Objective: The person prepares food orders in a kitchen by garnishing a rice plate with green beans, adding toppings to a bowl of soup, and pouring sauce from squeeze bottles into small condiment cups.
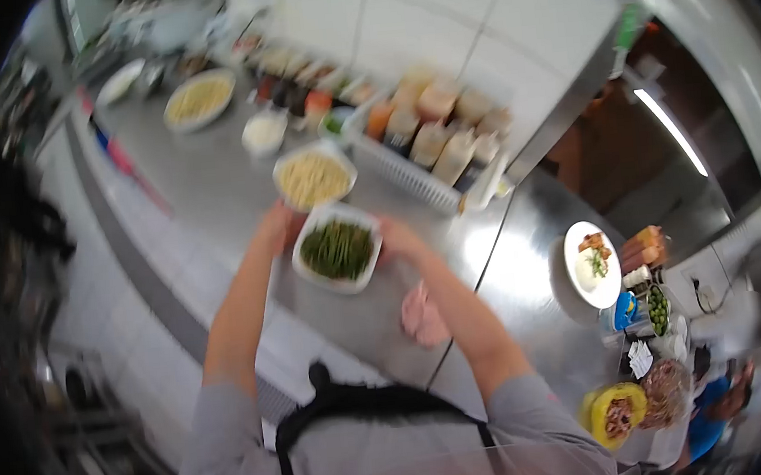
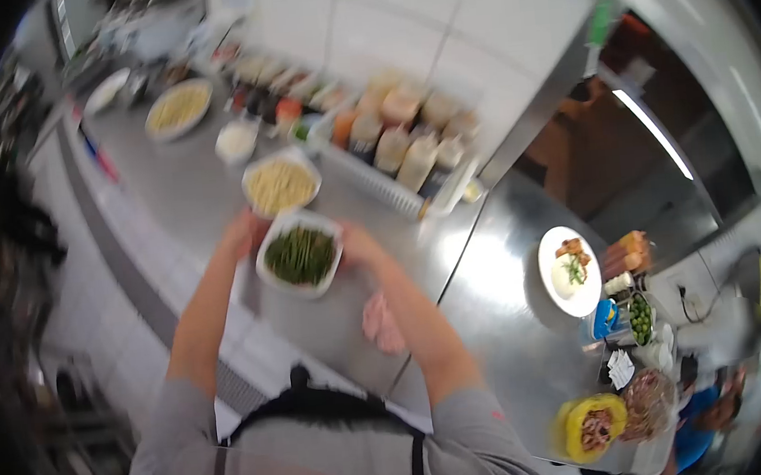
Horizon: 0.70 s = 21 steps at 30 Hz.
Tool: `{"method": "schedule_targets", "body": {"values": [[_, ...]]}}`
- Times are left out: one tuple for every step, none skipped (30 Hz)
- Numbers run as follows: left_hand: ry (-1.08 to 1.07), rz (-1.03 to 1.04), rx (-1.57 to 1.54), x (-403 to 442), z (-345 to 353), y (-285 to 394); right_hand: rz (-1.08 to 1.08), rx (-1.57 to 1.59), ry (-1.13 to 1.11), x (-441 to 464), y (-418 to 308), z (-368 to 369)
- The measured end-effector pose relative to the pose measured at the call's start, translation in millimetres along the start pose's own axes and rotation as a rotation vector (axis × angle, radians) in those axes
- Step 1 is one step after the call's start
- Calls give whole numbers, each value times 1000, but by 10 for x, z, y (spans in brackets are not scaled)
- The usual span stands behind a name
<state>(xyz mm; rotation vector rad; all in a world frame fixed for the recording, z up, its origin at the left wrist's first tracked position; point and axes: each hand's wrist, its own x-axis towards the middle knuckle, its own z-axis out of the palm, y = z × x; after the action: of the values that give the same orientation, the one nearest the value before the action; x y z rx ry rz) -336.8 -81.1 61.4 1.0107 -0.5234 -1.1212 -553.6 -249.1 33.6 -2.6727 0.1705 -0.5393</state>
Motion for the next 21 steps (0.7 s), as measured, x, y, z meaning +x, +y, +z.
{"method": "schedule_targets", "body": {"values": [[35,-24,-30,32,116,43,717,681,-111,70,-280,-154],[17,-2,-109,85,96,-5,830,889,-107,26,-405,-176],[88,-62,-132,99,112,29,797,670,-142,-30,-479,-185],[101,-63,-154,180,62,-18,795,695,-29,-103,-722,-285],[153,-85,-68,273,-49,-74,851,769,21,-208,-763,-245],[160,-69,-72,284,-30,-50,899,845,64,-285,-777,-229],[203,-99,-34,328,-83,-70,921,848,161,-362,-864,-297],[274,-121,-29,319,-54,-34,947,853,256,-467,-975,-401],[346,-147,-23,286,-13,6,990,911,345,-592,-1000,-470],[328,-147,-14,259,-32,13,1035,968,433,-738,-1008,-564],[295,-167,0,235,-76,9,1050,1053,521,-894,-1012,-694],[263,-188,16,193,-102,-2,1062,1141,609,-1058,-1014,-829],[250,-190,25,101,-95,3,1076,1099,692,-1210,-1011,-963],[192,-207,74,-22,-78,15,1052,1083,774,-1339,-1038,-1102],[135,-223,122,-106,-74,-1,1044,1015,842,-1519,-955,-1178],[125,-222,126,-162,-100,-70,1045,984,922,-1683,-853,-1233],[65,-285,127,-211,-124,-151,1037,946,959,-1816,-815,-1325],[5,-348,127,-244,-69,-151,1060,902,987,-1936,-781,-1398],[-3,-343,128,-257,8,-144,1079,856,1014,-2030,-727,-1477],[-20,-374,163,-389,184,-73,1077,857,1019,-2103,-670,-1539],[-31,-409,199,-533,360,-16,1114,851,1039,-2170,-596,-1581]]}}
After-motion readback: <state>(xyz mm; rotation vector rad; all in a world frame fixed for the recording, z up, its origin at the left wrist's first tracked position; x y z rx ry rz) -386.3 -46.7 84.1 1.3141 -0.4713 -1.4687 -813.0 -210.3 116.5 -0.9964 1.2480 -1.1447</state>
